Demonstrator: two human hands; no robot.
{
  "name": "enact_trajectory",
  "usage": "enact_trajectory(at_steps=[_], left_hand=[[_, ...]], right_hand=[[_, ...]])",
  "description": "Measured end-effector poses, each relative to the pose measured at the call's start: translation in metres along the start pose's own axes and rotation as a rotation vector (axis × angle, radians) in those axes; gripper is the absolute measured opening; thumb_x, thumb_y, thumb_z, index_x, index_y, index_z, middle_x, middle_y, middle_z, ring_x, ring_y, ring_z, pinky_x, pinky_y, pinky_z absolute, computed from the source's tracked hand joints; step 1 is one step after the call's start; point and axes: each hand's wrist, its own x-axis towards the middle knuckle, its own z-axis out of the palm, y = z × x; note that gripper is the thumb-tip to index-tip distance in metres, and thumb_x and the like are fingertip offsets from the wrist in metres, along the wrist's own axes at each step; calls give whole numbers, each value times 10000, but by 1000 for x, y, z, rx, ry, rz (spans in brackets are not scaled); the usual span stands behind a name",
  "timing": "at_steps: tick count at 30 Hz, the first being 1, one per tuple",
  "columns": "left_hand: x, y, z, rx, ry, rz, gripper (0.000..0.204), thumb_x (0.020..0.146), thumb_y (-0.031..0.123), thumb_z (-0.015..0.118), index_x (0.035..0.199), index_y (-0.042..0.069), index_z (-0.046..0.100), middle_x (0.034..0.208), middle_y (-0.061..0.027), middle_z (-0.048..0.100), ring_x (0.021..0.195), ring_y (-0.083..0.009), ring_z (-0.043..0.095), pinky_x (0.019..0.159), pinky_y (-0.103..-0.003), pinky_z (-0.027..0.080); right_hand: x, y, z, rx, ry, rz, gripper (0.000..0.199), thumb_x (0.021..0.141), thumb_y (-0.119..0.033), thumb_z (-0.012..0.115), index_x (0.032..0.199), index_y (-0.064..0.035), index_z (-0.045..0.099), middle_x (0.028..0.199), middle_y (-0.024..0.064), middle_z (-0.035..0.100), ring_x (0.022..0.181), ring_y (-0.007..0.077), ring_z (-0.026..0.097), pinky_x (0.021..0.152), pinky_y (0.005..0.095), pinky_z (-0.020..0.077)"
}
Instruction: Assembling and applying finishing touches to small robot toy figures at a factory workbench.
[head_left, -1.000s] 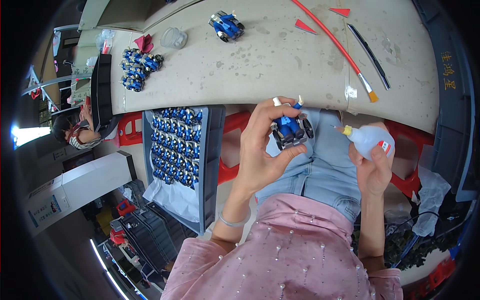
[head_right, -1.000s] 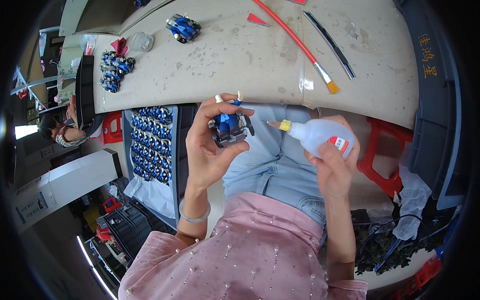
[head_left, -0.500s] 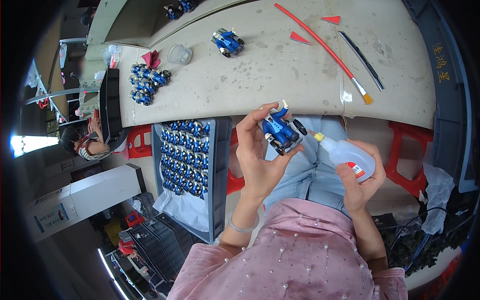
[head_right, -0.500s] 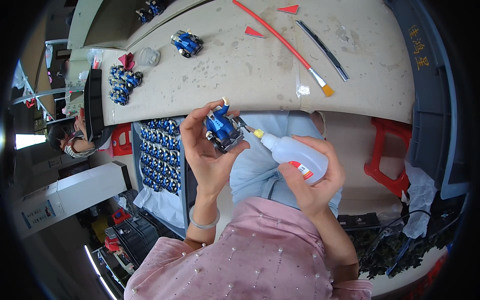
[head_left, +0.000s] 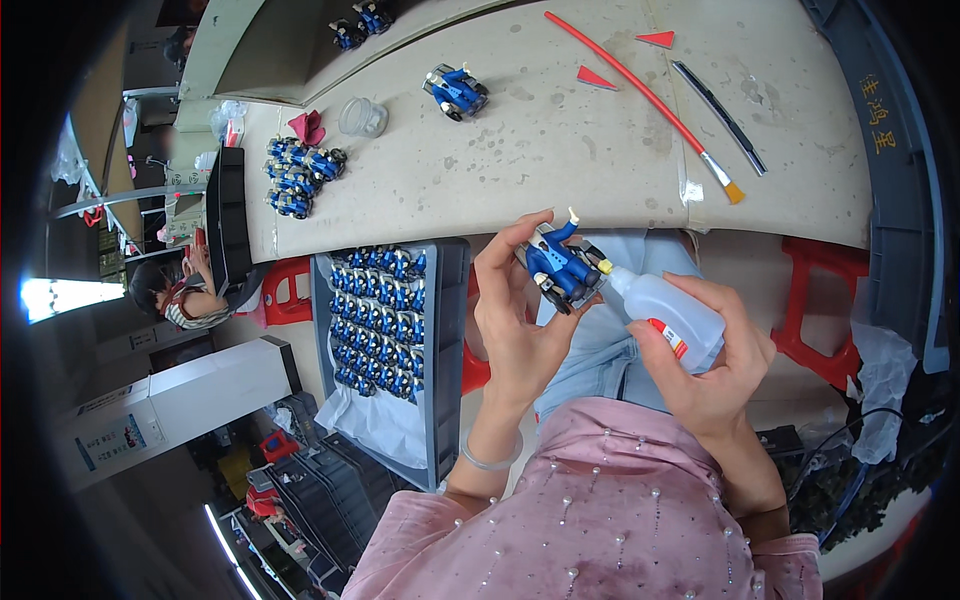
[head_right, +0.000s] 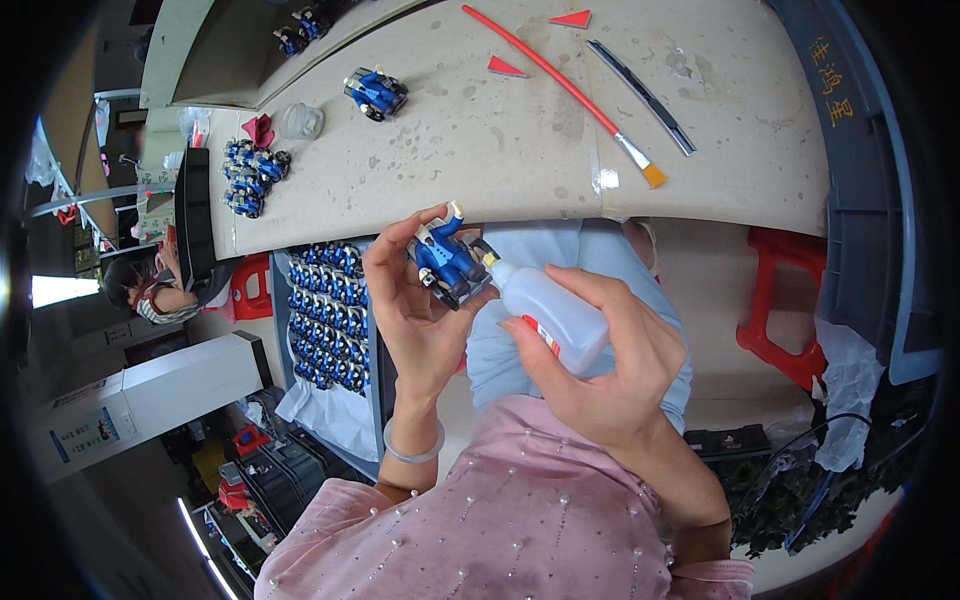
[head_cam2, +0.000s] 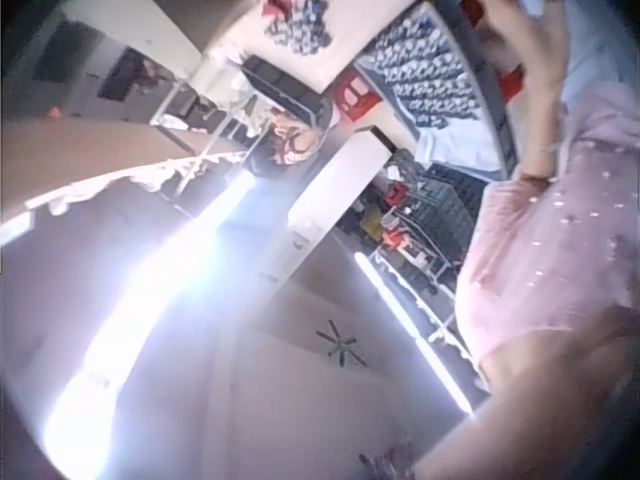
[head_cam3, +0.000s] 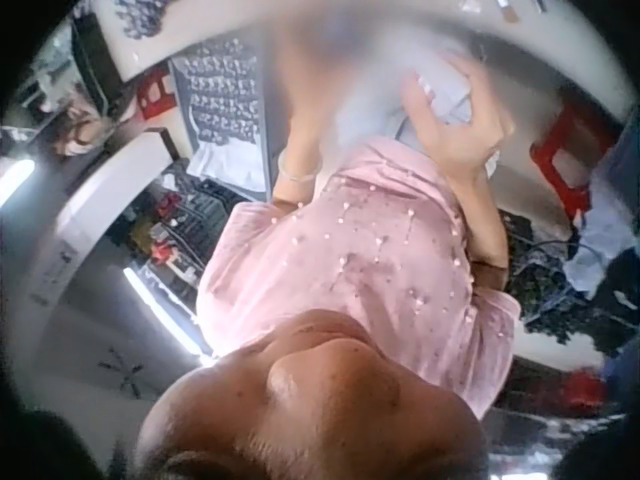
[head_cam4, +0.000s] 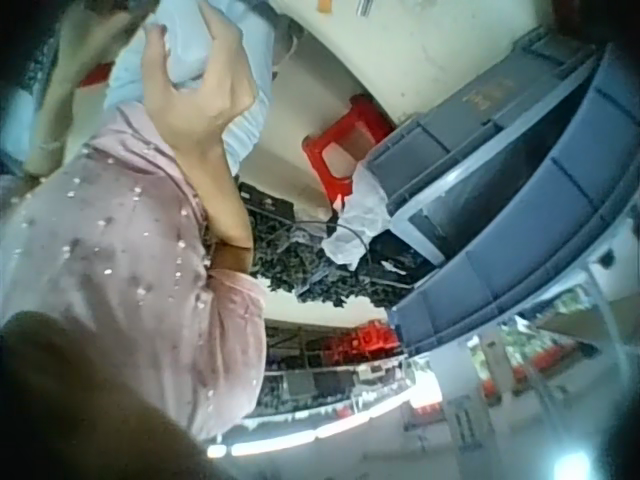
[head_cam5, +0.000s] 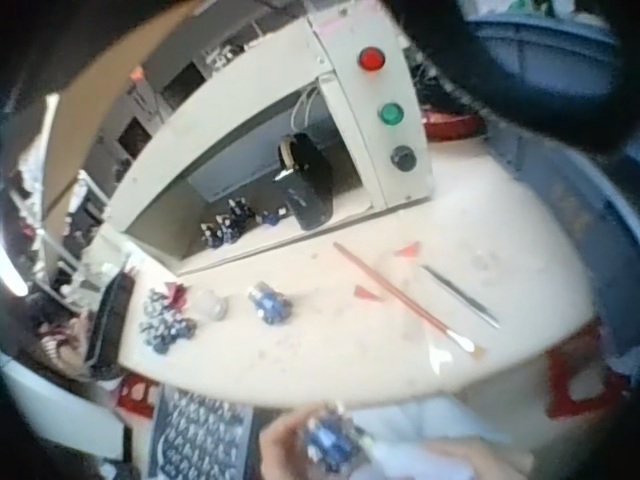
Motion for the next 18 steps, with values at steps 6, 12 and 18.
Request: enact_trajectory(at_steps=[6,12,18], left_hand=[[1,2,0,3,-14,-4,828,587,-195,741,1279,39,350,1310,-172,449,1118,-256,564,906,-326,540],[1,1,1,0,-17,-19,824,592,-195,738,1281,36,350,1309,-167,451,1124,-251,561,907,-321,539],[2,2,0,14,-27,-24,824,592,-190,739,1283,38,352,1309,-165,451,1117,-225,556,909,-308,536]], right_hand=[[8,-6,-2,13,-56,113,356,644,-76,807,931,46,635,796,141,673,686,220,682,594,284,520],[12,-6,-3,14,-74,99,337,658,-78,804,923,36,630,781,137,670,685,208,685,585,272,518],[13,-5,-2,8,-73,85,332,662,-84,804,919,30,629,777,134,670,686,206,686,585,269,518]])
